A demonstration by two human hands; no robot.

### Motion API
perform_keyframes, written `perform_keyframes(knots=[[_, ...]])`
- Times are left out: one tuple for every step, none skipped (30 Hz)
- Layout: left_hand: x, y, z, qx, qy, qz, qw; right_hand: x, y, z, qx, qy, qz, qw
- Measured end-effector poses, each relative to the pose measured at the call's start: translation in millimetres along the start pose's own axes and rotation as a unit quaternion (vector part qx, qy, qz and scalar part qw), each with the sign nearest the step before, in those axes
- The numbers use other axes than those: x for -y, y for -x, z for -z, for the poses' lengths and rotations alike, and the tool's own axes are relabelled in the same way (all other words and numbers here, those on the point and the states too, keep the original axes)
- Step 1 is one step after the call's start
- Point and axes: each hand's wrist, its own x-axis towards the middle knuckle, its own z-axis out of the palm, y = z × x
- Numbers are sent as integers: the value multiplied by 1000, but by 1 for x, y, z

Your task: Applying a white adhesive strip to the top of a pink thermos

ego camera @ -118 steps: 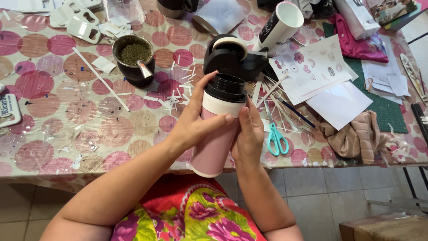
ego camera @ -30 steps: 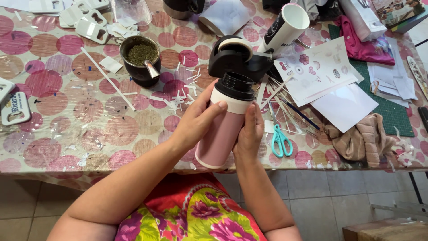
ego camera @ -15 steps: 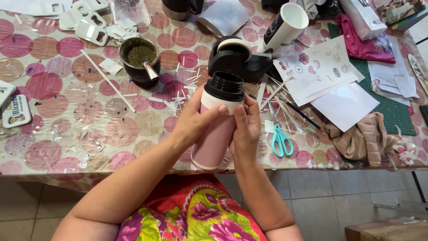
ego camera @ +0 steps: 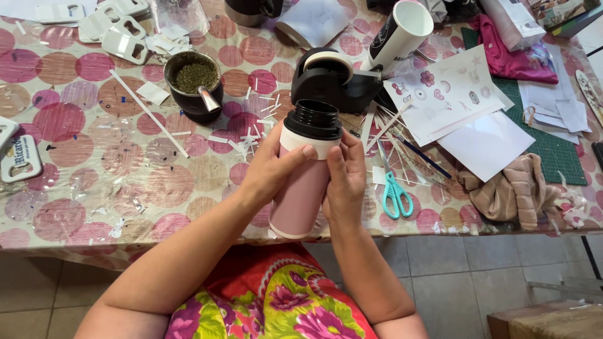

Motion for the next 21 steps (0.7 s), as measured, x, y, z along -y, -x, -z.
perform_keyframes(knots=[[2, 0, 0, -2, 13, 6, 1000, 1, -2, 4, 26, 0, -13, 1000], [4, -1, 1, -4, 25, 11, 1000, 3, -6, 8, 52, 0, -25, 998], [3, -2, 2, -4, 25, 10, 1000, 1, -7, 10, 53, -1, -25, 998], [2, -3, 3, 14, 33, -3, 999, 0, -9, 13, 59, -4, -14, 998], [1, -4, 5, 32, 41, -16, 999, -2, -10, 15, 64, -7, -3, 998], [2, -5, 5, 31, 41, -15, 999, -1, -10, 12, 64, -7, -4, 998], [4, -5, 5, 36, 55, -19, 998, -1, -9, 10, 60, -21, 4, 998], [6, -7, 6, 41, 69, -24, 997, -1, -10, 7, 55, -35, 13, 998], [5, -5, 5, 42, 69, -24, 996, 1, -7, 5, 54, -35, 14, 998], [4, -5, 5, 43, 74, -24, 996, 3, -6, 2, 53, -41, 13, 998], [2, -4, 5, 43, 79, -24, 996, 4, -6, -1, 51, -47, 13, 998], [-1, -4, 5, 42, 80, -23, 996, 3, -5, -1, 51, -46, 11, 998], [-3, -3, 5, 46, 82, -28, 995, 2, -5, -1, 46, -51, 12, 998], [-7, -4, 5, 49, 84, -35, 995, 0, -6, -1, 42, -57, 15, 997], [-8, -3, 4, 49, 84, -35, 995, 1, -5, -2, 43, -57, 15, 997], [-9, -3, 4, 51, 83, -40, 994, 2, -4, -3, 38, -53, 14, 998], [-10, -2, 4, 54, 82, -45, 994, 2, -4, -4, 32, -48, 14, 998], [-9, -3, 5, 53, 82, -44, 994, 3, -3, -5, 32, -48, 13, 998], [-8, -3, 5, 57, 83, -47, 994, 4, -2, -5, 31, -51, 14, 998], [-8, -5, 6, 63, 84, -50, 993, 5, -3, -6, 30, -55, 17, 998], [-8, -5, 6, 63, 84, -51, 993, 6, -3, -6, 30, -55, 17, 998]])
